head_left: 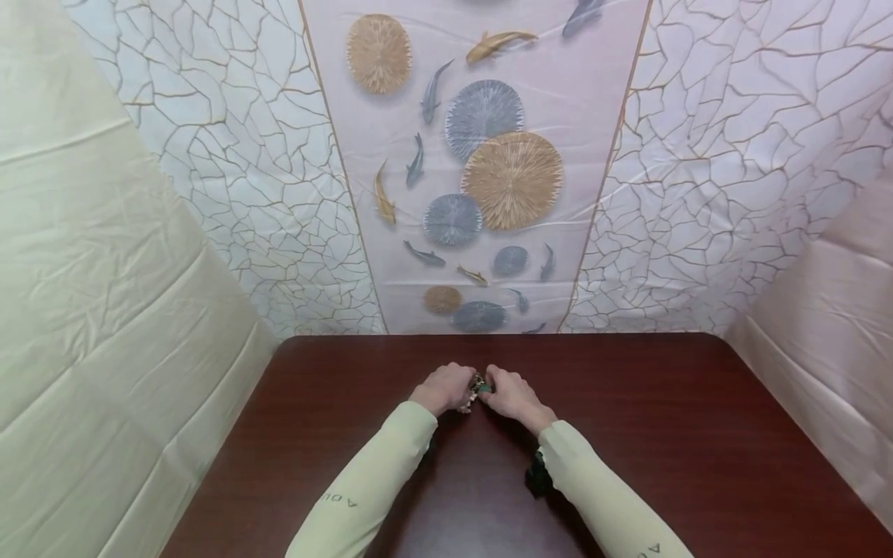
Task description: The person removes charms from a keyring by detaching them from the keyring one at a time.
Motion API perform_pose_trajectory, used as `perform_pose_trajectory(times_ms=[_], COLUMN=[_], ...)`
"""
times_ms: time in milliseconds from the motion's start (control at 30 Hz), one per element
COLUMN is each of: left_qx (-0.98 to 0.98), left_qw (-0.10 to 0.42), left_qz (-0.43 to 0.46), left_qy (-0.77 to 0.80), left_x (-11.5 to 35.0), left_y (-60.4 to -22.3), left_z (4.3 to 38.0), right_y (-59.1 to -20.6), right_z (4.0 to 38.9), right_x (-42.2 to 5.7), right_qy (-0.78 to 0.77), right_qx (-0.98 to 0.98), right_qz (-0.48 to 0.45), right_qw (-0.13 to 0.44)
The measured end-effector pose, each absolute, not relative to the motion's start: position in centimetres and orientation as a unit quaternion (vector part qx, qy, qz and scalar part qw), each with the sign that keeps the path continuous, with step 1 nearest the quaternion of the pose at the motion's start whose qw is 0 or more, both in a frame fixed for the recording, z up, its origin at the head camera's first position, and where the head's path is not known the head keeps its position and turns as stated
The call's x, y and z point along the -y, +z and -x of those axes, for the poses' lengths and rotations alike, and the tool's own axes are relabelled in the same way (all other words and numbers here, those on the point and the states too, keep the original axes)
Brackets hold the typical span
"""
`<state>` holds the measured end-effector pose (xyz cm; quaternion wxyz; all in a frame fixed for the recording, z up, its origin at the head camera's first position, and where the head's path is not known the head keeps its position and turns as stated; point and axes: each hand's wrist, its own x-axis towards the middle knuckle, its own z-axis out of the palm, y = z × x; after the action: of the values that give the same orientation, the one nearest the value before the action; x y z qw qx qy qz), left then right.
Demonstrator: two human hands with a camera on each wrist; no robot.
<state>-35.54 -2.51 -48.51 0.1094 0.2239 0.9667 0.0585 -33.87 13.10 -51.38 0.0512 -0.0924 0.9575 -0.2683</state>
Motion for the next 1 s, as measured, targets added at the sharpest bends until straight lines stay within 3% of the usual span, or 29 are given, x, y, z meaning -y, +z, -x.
perform_pose_trajectory(times_ms=[533, 1000], left_qx=[-0.953, -0.932], left_qw=[0.010, -0.004], left_qz=[-0.303, -0.301], left_qy=[0.026, 0.200], left_x=[2.5, 2.9], left_y=[-46.8, -45.5], left_z=[33.4, 30.5], right_y=[-48.5, -45.7], right_z=[32.5, 30.3], right_x=[-15.2, -16.8], right_qy=[-0.362, -0.432], right_qx=[-0.914, -0.878], right_qz=[0.167, 0.193], right_qw=[0.082, 0.076])
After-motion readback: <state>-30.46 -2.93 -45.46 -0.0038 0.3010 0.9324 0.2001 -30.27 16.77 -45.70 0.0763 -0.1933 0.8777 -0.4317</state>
